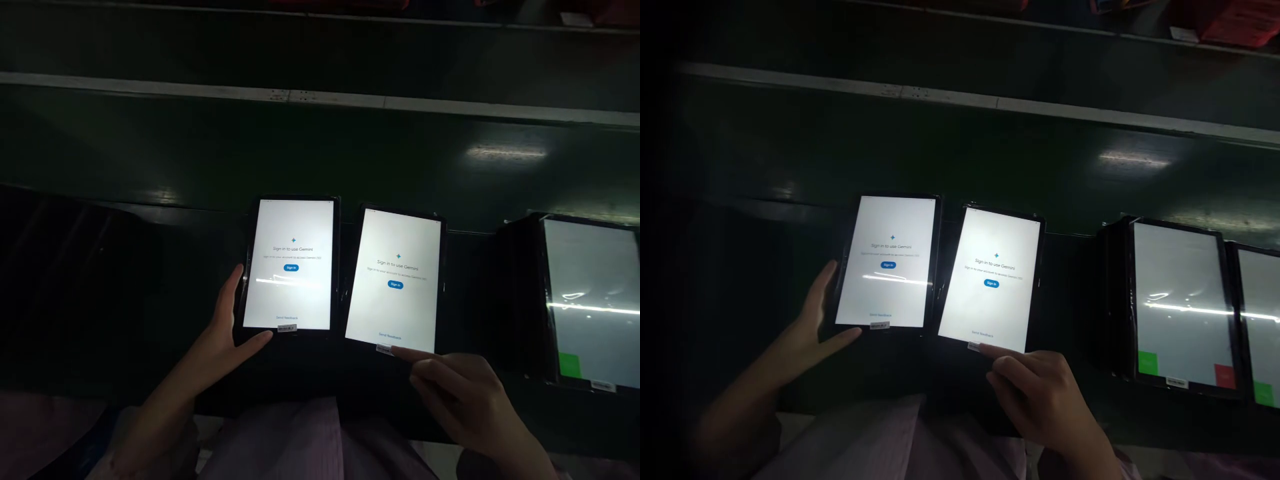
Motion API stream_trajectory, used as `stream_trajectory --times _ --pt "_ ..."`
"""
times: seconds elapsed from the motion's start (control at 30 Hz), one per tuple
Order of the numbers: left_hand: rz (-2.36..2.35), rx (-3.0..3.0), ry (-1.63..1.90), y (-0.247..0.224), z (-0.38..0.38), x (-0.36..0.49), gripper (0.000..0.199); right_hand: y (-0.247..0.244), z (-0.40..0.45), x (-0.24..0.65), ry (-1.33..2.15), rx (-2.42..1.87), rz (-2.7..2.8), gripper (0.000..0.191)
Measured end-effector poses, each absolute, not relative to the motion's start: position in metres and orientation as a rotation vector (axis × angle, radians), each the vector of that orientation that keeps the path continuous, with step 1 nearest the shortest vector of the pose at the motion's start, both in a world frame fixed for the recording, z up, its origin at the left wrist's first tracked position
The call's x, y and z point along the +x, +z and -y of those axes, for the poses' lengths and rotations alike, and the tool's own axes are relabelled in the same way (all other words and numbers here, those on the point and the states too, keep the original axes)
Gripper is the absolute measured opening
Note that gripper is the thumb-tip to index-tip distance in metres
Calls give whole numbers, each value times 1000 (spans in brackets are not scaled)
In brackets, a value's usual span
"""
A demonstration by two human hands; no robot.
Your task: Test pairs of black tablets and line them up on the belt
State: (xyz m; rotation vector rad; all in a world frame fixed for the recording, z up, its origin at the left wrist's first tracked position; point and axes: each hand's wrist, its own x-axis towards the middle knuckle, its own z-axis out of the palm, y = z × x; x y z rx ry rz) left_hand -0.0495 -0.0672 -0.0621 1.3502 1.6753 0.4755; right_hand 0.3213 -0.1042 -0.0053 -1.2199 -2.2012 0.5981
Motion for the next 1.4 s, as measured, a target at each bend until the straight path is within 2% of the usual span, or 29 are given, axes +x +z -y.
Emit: stream_trajectory --times 0.13,0.27,0.43,0.63,0.83,1.03,1.2,1.4 --pt "-1793 1430 463 -58 66 -32 120 -10 101 321 573 -1264 2233 30" --pt "-1964 1374 607 -61 55 -17 109 -12 98 327 371 -1420 2104 21" --pt "-1870 1158 808 -59 48 -15 97 -8 104 330 455 -1373 2067 22" --pt "-1820 1200 695 -52 57 -31 97 -7 110 326 571 -1303 2101 26" --pt "-1812 1231 461 -46 67 -38 112 -4 111 326 633 -1279 2168 29" --pt "-1851 1369 458 -34 74 -19 102 -7 108 324 645 -1280 2213 32" --pt "-1867 1369 437 -32 73 -18 101 -10 107 326 461 -1443 2102 25" --pt "-1845 1369 442 -35 74 -21 102 -7 109 328 590 -1324 2166 30"
